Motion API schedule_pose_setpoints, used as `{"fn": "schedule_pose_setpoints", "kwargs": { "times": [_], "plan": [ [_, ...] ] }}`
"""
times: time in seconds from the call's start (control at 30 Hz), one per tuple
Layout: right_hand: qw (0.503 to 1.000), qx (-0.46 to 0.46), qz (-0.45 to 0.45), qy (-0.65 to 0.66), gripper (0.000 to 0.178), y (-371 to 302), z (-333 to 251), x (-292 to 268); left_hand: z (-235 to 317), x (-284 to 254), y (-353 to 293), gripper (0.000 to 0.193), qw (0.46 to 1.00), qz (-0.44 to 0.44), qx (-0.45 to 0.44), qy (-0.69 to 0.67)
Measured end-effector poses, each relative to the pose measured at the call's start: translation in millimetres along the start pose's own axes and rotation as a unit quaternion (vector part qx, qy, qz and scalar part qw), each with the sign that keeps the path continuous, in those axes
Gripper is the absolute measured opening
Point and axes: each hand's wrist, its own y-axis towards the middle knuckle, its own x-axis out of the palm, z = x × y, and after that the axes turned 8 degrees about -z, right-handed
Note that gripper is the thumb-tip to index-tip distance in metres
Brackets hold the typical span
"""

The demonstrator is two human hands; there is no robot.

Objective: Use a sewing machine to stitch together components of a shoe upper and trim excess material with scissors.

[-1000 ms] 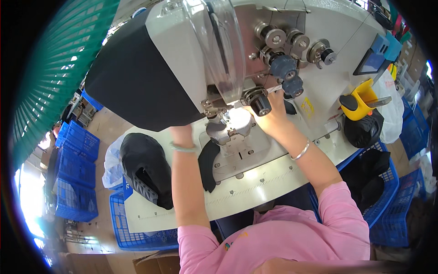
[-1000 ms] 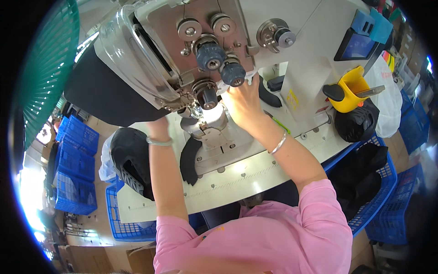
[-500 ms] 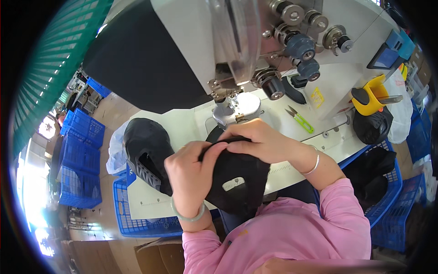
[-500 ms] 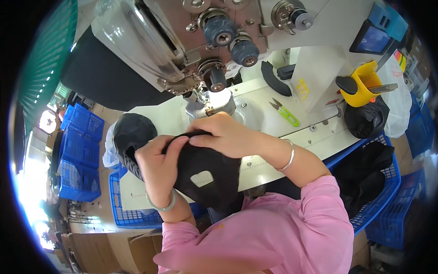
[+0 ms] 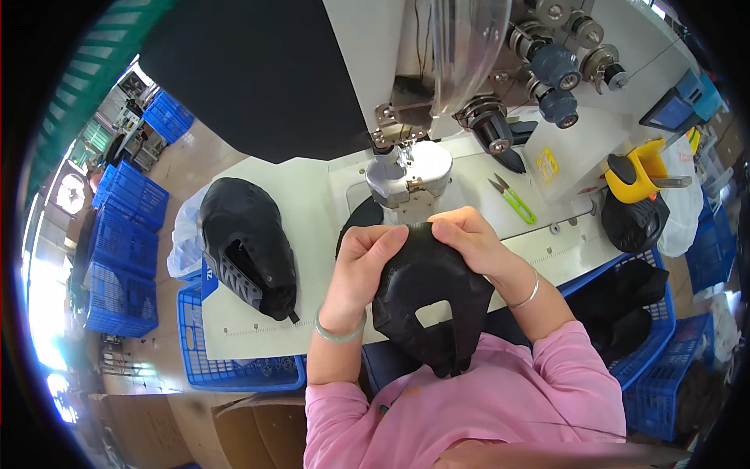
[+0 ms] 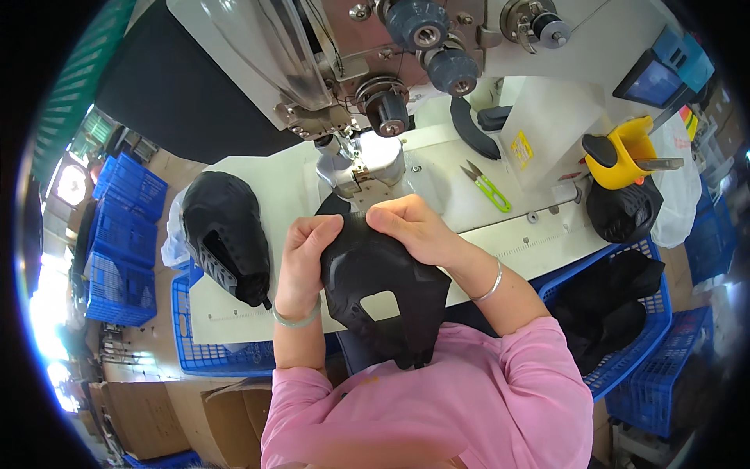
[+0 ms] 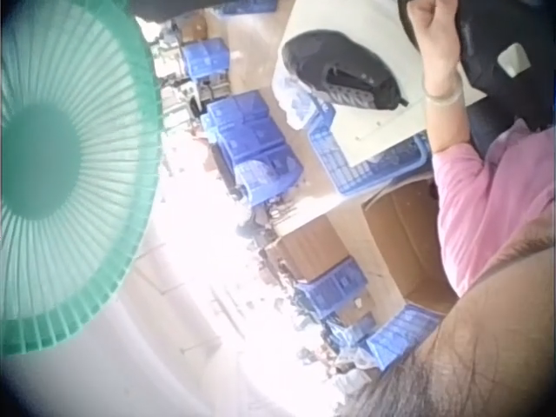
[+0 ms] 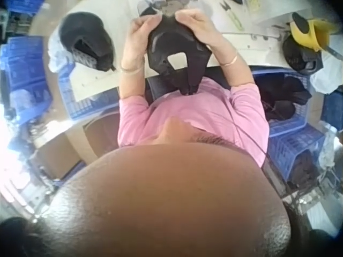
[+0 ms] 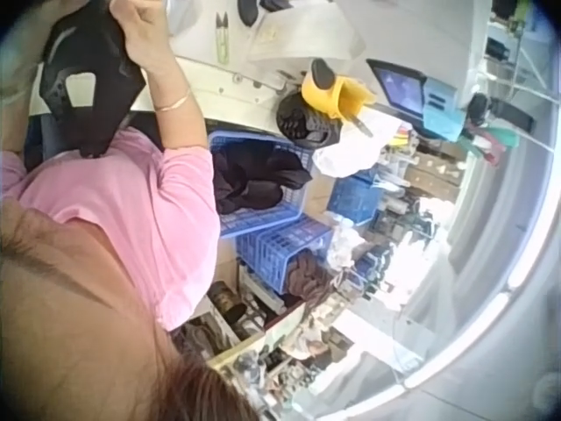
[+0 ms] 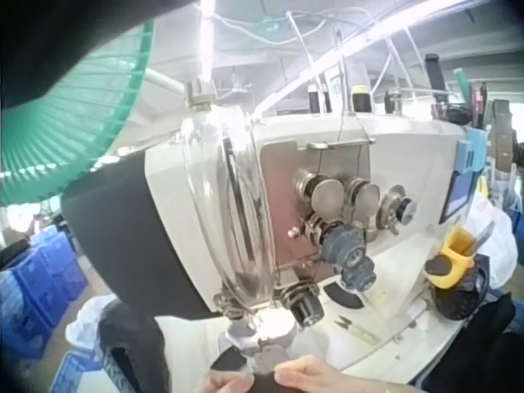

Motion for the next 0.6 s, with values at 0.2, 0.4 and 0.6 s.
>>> {"fn": "schedule_pose_setpoints", "kwargs": {
  "times": [0.2,0.4,0.6],
  "plan": [
    [0.995,0.020,0.077,0.053,0.040,4.7,2.8,6.6,-9.3,-14.1,4.0,0.018,0.996,-0.065,-0.021,-0.051],
    [0.984,0.066,0.099,0.131,0.038,8.0,21.1,1.1,-26.5,-22.7,8.2,0.020,0.999,-0.010,-0.042,0.020],
    [0.988,0.063,0.082,0.117,0.039,8.5,32.3,-4.2,-48.0,-40.0,7.6,0.035,0.989,-0.037,-0.033,-0.139]
  ]
}}
